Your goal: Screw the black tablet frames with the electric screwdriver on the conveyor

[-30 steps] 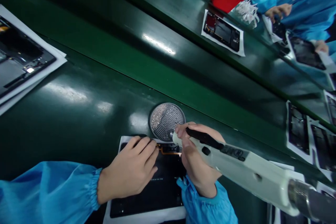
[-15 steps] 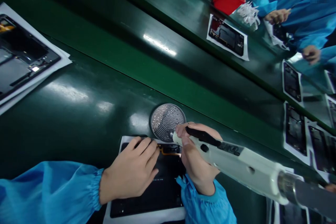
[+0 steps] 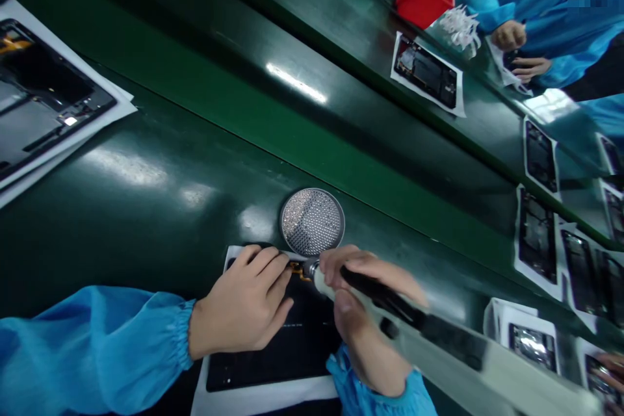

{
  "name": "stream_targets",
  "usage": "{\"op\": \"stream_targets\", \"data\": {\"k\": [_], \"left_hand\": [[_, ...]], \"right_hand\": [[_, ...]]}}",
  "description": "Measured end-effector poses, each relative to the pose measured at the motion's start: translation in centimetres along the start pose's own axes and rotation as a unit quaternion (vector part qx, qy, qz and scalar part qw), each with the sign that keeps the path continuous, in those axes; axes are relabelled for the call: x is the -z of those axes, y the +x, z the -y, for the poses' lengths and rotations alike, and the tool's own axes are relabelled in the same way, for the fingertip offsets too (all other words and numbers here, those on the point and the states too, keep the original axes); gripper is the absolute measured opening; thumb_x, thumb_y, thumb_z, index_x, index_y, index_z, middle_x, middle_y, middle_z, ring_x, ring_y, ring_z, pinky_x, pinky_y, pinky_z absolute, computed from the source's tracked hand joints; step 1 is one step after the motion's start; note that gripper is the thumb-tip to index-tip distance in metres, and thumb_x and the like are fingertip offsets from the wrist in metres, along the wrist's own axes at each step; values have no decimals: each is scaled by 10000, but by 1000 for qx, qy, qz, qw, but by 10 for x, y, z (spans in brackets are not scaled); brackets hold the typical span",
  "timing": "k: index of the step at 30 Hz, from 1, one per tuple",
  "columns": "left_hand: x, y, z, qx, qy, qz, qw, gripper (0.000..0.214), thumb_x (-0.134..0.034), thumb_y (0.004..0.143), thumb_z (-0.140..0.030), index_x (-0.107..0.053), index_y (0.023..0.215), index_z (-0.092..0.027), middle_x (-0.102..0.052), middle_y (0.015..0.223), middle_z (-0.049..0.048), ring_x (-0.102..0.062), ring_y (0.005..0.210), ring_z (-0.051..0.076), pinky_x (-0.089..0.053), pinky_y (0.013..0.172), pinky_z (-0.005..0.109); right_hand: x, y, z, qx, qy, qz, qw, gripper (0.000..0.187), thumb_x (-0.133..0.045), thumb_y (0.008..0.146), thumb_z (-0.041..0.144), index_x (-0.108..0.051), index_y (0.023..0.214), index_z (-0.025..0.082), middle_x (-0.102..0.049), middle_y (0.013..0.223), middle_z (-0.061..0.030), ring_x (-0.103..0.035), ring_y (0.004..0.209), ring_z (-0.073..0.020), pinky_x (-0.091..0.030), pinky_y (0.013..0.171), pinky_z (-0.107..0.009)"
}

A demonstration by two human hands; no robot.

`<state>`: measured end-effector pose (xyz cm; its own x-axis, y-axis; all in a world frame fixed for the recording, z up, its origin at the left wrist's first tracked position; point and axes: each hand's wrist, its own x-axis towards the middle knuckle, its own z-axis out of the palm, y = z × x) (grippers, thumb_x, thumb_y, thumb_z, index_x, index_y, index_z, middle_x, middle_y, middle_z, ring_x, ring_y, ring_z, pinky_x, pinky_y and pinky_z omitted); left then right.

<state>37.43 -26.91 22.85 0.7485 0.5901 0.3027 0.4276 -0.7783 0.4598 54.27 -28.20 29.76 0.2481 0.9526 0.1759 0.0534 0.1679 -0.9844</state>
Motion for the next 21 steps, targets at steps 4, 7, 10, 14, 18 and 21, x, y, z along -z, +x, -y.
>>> {"op": "stream_targets", "data": {"k": [4, 7, 10, 14, 18, 21], "left_hand": [[-1, 2, 0, -2, 0, -7, 1000, 330, -533, 964, -290, -736, 985, -31, -650, 1032, 164, -560, 1002, 316, -435, 821, 444], [-1, 2, 0, -1, 3, -11, 1000, 316, -533, 958, -279, -737, 953, -38, -651, 1026, 165, -562, 996, 313, -438, 812, 440], [0, 2, -1, -2, 6, -10, 1000, 313, -535, 955, -278, -734, 954, -38, -652, 1028, 170, -562, 1000, 315, -441, 816, 439], [-1, 1, 0, -3, 15, -11, 1000, 317, -526, 958, -277, -732, 963, -37, -651, 1037, 173, -562, 993, 312, -445, 813, 437], [-2, 2, 0, -6, 16, -13, 1000, 309, -528, 958, -272, -732, 942, -41, -651, 1000, 164, -566, 972, 309, -448, 802, 435], [-2, 2, 0, -5, 14, -9, 1000, 310, -523, 963, -271, -732, 935, -43, -653, 1024, 170, -568, 991, 315, -449, 808, 438]], "right_hand": [[-5, -8, -12, 6, 13, 46, 999, 313, -643, 827, 91, -682, 1095, 248, -619, 773, -7, -578, 740, -182, -524, 704, -410], [-5, -10, -20, 4, 18, 46, 999, 293, -637, 840, 103, -673, 1095, 242, -623, 790, -13, -564, 737, -178, -515, 698, -404], [-2, -10, -22, 3, 20, 54, 998, 293, -633, 845, 100, -673, 1099, 241, -620, 783, -14, -574, 747, -183, -517, 703, -405], [-1, -10, -22, -1, 18, 60, 998, 296, -619, 855, 96, -670, 1105, 246, -628, 799, -16, -589, 765, -186, -522, 712, -404], [-1, -10, -22, 2, 11, 59, 998, 296, -621, 851, 100, -667, 1101, 252, -623, 790, -12, -595, 754, -183, -525, 694, -394], [-2, -10, -22, -3, 2, 61, 998, 303, -619, 854, 104, -668, 1105, 266, -619, 782, -13, -585, 753, -183, -525, 696, -399]]}}
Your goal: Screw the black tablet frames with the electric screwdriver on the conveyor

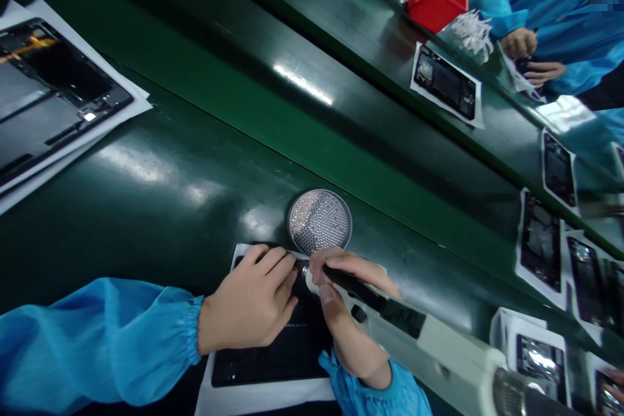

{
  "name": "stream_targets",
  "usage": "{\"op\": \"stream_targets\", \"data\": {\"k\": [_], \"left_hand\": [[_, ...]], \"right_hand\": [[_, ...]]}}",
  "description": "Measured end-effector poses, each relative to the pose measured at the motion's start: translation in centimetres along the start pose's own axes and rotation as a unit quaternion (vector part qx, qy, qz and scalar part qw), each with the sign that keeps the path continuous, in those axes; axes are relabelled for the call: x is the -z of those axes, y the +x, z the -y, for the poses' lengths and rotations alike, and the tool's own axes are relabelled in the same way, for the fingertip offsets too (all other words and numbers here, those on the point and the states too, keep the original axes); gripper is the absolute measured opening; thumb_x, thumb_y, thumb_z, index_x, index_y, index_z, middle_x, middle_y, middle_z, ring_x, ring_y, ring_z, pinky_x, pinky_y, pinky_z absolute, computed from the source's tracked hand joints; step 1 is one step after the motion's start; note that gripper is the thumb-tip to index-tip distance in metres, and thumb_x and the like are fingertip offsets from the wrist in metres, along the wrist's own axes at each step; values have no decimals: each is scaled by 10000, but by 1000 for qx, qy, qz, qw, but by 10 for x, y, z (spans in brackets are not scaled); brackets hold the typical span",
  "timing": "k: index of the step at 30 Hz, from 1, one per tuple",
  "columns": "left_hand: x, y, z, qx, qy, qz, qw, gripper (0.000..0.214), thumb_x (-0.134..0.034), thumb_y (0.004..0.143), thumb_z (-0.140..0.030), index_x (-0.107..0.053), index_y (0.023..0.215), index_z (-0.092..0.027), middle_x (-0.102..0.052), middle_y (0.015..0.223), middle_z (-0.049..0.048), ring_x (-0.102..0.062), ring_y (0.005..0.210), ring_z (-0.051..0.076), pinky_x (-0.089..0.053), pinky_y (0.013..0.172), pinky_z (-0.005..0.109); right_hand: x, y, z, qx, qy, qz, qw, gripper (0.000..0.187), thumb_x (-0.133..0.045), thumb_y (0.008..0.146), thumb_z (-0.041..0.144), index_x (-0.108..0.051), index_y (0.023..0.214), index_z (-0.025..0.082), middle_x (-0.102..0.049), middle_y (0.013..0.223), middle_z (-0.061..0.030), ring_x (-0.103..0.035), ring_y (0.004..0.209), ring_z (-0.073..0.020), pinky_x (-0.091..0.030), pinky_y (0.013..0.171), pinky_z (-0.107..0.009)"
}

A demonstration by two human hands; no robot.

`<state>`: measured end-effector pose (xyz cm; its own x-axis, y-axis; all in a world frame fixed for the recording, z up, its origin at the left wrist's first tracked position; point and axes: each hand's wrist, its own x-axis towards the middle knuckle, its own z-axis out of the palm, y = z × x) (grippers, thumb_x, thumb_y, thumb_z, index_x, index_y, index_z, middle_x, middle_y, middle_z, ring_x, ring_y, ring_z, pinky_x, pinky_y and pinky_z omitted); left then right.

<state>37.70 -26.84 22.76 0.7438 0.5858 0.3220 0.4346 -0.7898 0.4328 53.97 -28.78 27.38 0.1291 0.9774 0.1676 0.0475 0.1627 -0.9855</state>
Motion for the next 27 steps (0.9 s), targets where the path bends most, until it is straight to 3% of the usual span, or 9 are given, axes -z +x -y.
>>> {"op": "stream_targets", "data": {"k": [10, 14, 17, 19, 23, 27], "left_hand": [[2, 0, 1, 3, -9, 17, 1000, 301, -496, 970, -258, -707, 875, -66, -631, 976, 154, -566, 965, 301, -455, 797, 438], [2, -2, 4, -2, 16, 25, 1000, 262, -496, 962, -243, -691, 971, -69, -619, 991, 147, -552, 978, 299, -459, 814, 437], [6, 0, 7, 26, 62, 45, 997, 304, -495, 944, -201, -636, 1163, -44, -604, 1065, 155, -536, 1012, 307, -461, 841, 444], [9, 4, 10, 52, 101, 79, 990, 320, -489, 923, -163, -609, 1195, -44, -591, 1075, 156, -534, 981, 301, -466, 810, 439], [11, 17, 13, 85, 143, 156, 974, 148, -509, 847, -89, -612, 949, -120, -569, 934, 115, -526, 855, 271, -464, 706, 402], [4, 18, 10, 75, 196, 175, 962, 140, -532, 794, -31, -567, 853, -154, -563, 910, 96, -541, 874, 270, -487, 730, 396]], "right_hand": [[-7, -1, -5, 14, -15, 0, 1000, 270, -618, 825, 33, -650, 1001, 235, -621, 762, -10, -598, 720, -191, -526, 685, -412], [-3, -2, -9, 17, -29, -4, 999, 215, -647, 838, 76, -646, 983, 235, -645, 790, -10, -639, 751, -186, -548, 698, -394], [4, 2, 1, 17, -28, -60, 998, 185, -699, 827, 150, -673, 989, 235, -676, 776, -15, -658, 727, -189, -561, 702, -413], [11, 7, 15, 52, 5, -114, 992, 180, -720, 803, 165, -698, 970, 229, -684, 734, -15, -645, 675, -184, -555, 678, -419], [28, 15, 42, 127, 14, -228, 965, 171, -750, 709, 142, -727, 866, 205, -677, 674, -16, -610, 599, -185, -527, 625, -414], [47, 15, 54, 102, 15, -309, 946, 152, -766, 658, 163, -714, 797, 196, -659, 670, -26, -622, 613, -207, -515, 673, -448]]}}
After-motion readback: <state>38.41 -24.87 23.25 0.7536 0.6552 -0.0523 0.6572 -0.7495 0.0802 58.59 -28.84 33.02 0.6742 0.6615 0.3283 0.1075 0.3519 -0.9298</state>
